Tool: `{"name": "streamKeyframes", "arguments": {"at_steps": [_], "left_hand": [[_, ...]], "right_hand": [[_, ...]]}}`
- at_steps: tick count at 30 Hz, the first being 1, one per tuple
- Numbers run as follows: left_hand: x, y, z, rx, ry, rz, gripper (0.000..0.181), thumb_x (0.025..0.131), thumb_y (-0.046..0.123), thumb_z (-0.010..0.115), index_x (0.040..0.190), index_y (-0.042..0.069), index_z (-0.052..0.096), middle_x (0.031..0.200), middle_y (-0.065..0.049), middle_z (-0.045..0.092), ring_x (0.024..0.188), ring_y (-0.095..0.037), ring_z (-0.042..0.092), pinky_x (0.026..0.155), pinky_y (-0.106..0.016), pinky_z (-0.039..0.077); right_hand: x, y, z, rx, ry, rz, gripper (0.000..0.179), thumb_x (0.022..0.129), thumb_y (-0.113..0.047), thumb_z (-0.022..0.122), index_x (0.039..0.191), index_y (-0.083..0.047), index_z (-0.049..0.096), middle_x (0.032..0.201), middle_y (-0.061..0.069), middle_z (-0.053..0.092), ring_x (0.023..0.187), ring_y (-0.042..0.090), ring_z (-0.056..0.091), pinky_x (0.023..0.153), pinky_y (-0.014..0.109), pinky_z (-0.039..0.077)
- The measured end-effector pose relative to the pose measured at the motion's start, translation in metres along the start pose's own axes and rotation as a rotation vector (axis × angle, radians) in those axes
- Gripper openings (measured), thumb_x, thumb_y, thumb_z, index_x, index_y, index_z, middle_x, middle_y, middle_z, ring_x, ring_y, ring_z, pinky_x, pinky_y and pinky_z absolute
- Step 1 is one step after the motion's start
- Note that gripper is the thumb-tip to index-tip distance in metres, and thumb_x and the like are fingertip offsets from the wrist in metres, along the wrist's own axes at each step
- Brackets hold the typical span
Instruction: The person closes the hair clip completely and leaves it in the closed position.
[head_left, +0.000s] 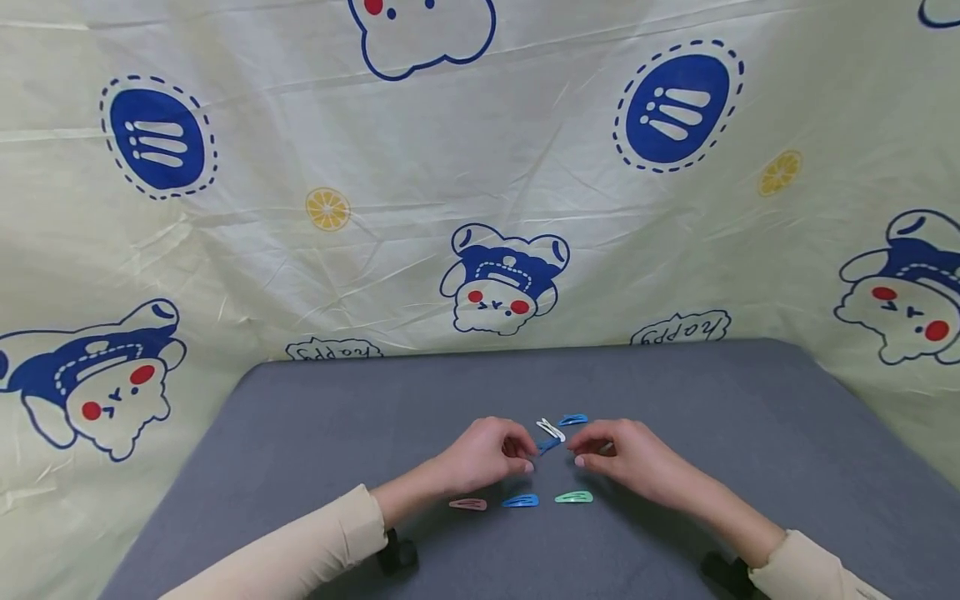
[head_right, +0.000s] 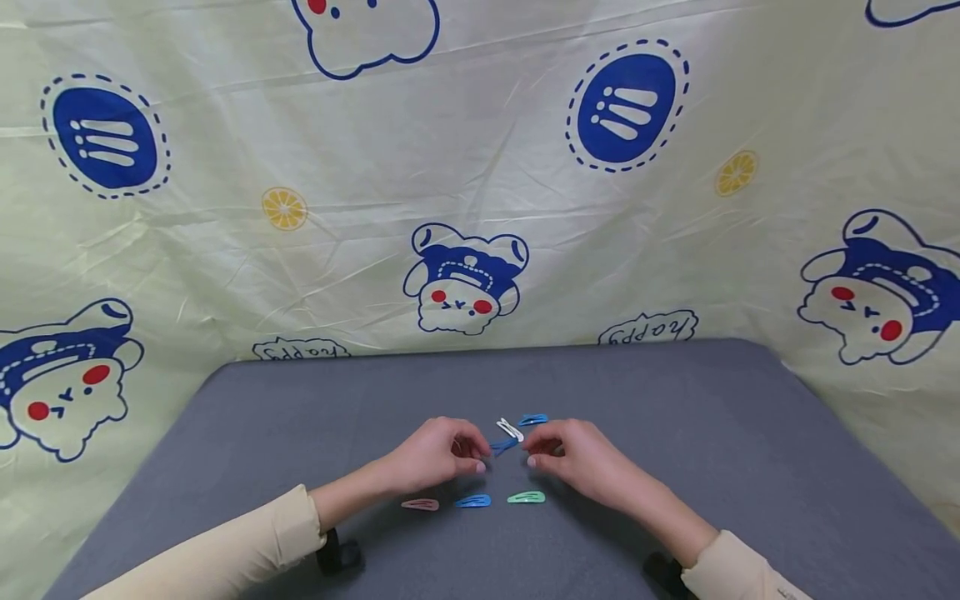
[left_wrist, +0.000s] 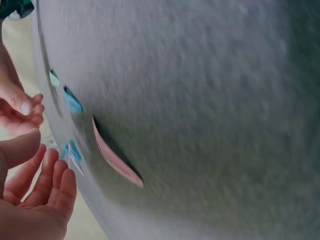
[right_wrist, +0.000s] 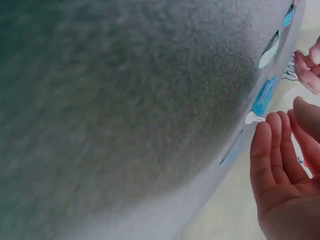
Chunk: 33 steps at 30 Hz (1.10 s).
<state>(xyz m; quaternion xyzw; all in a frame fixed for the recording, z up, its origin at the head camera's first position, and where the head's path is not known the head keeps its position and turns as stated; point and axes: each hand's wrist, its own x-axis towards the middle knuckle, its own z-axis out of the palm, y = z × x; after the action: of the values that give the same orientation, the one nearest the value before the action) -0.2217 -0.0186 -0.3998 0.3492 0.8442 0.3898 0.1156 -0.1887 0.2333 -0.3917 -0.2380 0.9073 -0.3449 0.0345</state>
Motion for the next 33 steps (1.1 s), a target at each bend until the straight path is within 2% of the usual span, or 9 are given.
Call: {"name": "streamKeyframes", "arguments": {"at_steps": [6,12,18,26,33], "left_hand": [[0.0,-0.01,-0.012,-0.063,0.022,-0.057,0.011,0.087,0.005,0.073,0.098,0.005,0.073,0.079,0.005,0.063,0.071,-0.01,0.056,0.06,-0.022,0.045],[0.001,-0.018,-0.019,-0.077,0.008,-0.059,0.014,0.087,0.004,0.073,0.101,0.002,0.071,0.081,0.003,0.063,0.073,-0.012,0.056,0.061,-0.023,0.046],[0.002,-0.026,-0.021,-0.115,-0.004,-0.065,0.017,0.084,0.001,0.074,0.1,-0.002,0.07,0.082,0.0,0.063,0.071,-0.011,0.057,0.058,-0.022,0.046],[0.005,-0.035,-0.019,-0.167,-0.004,-0.079,0.017,0.084,0.001,0.074,0.101,-0.002,0.07,0.083,-0.004,0.065,0.072,-0.012,0.056,0.059,-0.02,0.044],[0.006,-0.037,-0.019,-0.185,-0.015,-0.096,0.018,0.084,0.001,0.075,0.102,-0.002,0.07,0.083,-0.005,0.065,0.071,-0.011,0.056,0.059,-0.02,0.044]], "right_hand": [[0.013,0.003,0.005,-0.015,0.046,-0.016,0.015,0.091,-0.015,0.072,0.105,-0.011,0.073,0.097,-0.003,0.068,0.087,0.009,0.061,0.078,0.034,0.054],[0.025,0.004,0.006,-0.039,0.022,-0.025,0.016,0.091,-0.012,0.071,0.107,-0.01,0.072,0.098,-0.003,0.067,0.087,0.009,0.06,0.079,0.035,0.053],[0.032,0.005,0.004,-0.056,-0.02,-0.021,0.018,0.09,-0.012,0.072,0.108,-0.011,0.072,0.098,-0.005,0.066,0.086,0.01,0.059,0.078,0.034,0.052],[0.038,0.012,0.009,-0.078,-0.041,-0.023,0.015,0.088,-0.01,0.074,0.102,-0.012,0.073,0.089,-0.008,0.064,0.079,0.009,0.056,0.072,0.03,0.048],[0.042,0.014,0.013,-0.04,-0.059,-0.009,0.014,0.087,-0.008,0.075,0.1,-0.012,0.074,0.087,-0.008,0.065,0.077,0.009,0.057,0.071,0.029,0.048]]}}
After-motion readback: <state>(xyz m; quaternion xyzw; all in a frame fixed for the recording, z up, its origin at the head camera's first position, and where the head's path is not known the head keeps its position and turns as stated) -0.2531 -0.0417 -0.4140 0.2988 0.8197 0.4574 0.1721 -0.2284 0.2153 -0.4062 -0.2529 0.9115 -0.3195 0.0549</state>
